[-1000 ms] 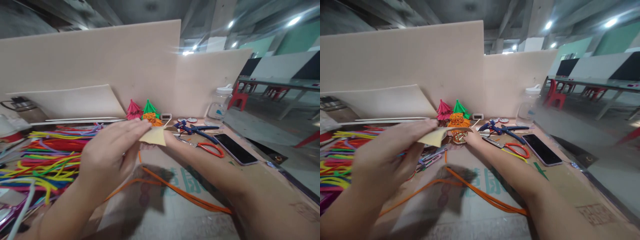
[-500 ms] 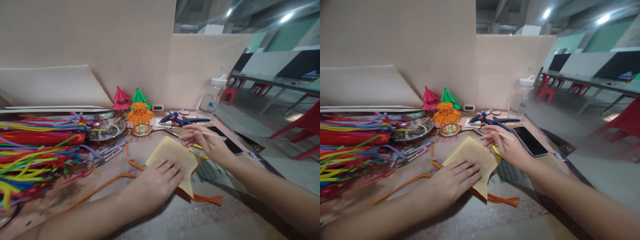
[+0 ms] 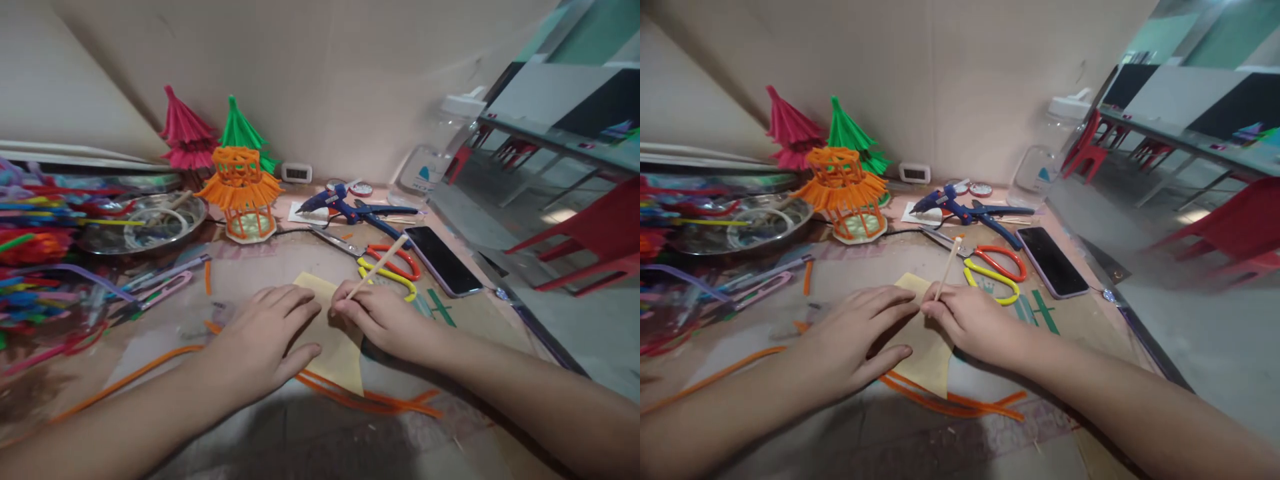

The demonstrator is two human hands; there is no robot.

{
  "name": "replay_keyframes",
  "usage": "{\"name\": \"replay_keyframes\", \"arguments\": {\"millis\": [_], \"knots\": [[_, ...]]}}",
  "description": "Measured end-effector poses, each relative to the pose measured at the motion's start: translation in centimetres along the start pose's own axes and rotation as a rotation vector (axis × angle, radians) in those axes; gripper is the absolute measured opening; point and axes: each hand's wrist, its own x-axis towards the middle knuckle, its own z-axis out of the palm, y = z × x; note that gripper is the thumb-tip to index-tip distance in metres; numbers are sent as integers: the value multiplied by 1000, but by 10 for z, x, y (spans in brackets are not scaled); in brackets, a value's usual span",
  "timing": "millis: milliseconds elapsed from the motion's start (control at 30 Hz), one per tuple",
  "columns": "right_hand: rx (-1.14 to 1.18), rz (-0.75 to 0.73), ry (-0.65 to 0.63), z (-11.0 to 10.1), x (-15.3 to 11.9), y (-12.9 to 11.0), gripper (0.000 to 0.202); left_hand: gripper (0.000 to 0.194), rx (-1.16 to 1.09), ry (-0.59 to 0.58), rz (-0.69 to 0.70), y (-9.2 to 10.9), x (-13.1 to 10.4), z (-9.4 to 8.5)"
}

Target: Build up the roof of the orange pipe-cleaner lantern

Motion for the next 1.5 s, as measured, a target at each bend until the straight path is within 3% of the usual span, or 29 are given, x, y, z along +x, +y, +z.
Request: {"name": "replay_keyframes", "arguments": {"millis": [233, 367, 533, 633, 767, 833, 900, 1033, 1133, 1267, 1500], "knots": [[-143, -65, -72, 6, -3, -1, 32, 39, 24, -5, 40, -3, 4, 4], [-228, -86, 0, 7, -5, 1, 29, 39, 51, 33, 53, -5, 4, 8], [-182, -160, -67, 7, -9, 1, 30, 39, 72, 32, 73, -3, 3, 9], [-200, -123, -18, 9, -9, -1, 28, 37, 71, 37, 55, -1, 2, 7], [-189, -153, -46, 9, -9, -2, 29, 34, 63, 12, 61, 0, 2, 6], [-213, -85, -22, 7, -9, 0, 28, 36, 70, 23, 60, 0, 3, 5], [-70, 27, 3, 8, -9, 1, 29, 38, 74, 39, 61, 0, 3, 4], [725, 184, 101, 12, -3, 1, 26, 37, -8, 67, 27, 1, 3, 1], [1130, 228, 127, 14, 0, 2, 21, 22, -148, 189, 29, 3, 2, -1], [1303, 258, 72, 19, -3, 3, 21, 14, -269, 361, 39, 7, 0, -3], [1400, 262, 47, 25, -3, 6, 17, 8, -320, 424, 62, 6, 1, -2]]}}
